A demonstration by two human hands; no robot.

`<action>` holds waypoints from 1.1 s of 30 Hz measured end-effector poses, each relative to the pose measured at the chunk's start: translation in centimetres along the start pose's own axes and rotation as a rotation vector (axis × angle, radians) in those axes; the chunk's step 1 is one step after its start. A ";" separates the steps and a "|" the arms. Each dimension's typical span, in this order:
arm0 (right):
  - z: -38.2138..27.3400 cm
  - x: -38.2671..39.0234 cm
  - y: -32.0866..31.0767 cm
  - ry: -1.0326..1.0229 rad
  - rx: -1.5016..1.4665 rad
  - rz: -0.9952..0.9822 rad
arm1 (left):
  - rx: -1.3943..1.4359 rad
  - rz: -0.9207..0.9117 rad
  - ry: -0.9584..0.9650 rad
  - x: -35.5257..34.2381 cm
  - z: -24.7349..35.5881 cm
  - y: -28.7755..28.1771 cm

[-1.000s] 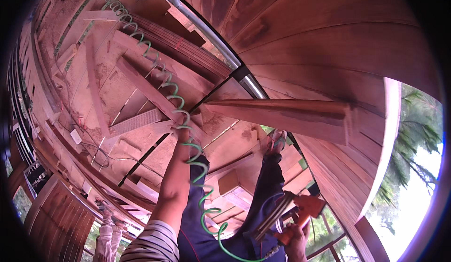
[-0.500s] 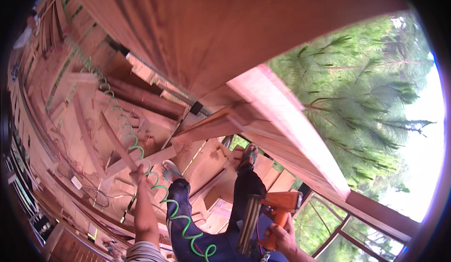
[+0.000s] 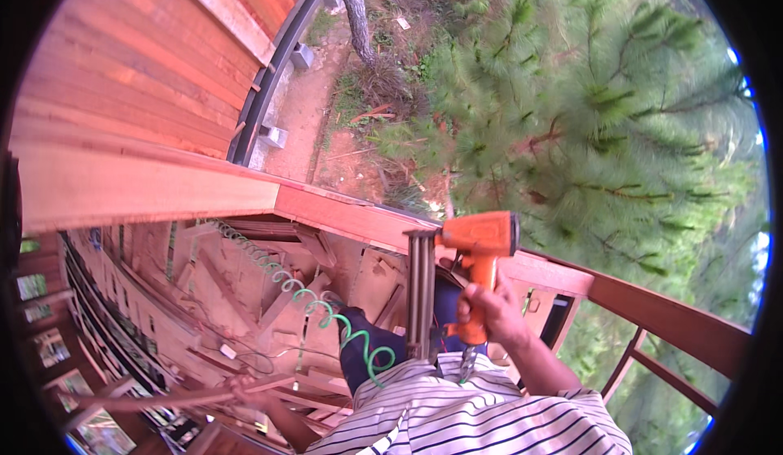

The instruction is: The person installs wooden planks onto a curved wooden structure using a pneumatic nail gun. They repeatedly pick up planks, position them along the frame, and fasten them with the nail gun while standing on the partially completed floor.

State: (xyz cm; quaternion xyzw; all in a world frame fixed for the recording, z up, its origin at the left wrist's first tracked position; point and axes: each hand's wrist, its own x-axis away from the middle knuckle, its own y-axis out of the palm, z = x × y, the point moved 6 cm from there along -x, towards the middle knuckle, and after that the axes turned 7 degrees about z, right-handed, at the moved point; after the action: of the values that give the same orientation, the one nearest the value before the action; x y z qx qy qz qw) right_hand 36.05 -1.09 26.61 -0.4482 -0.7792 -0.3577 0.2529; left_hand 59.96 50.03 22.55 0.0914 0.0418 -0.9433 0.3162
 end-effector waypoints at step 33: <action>2.2 -36.0 -12.2 0.318 -0.227 0.218 | -1.240 -1.762 -0.854 26.2 -20.8 56.0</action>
State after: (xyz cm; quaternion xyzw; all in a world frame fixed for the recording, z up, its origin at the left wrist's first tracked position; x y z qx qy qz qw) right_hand 42.11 -22.15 -4.47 -0.4934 -0.6313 -0.4797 0.3576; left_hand 76.28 -7.14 -4.22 -0.4662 0.4363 -0.6083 -0.4715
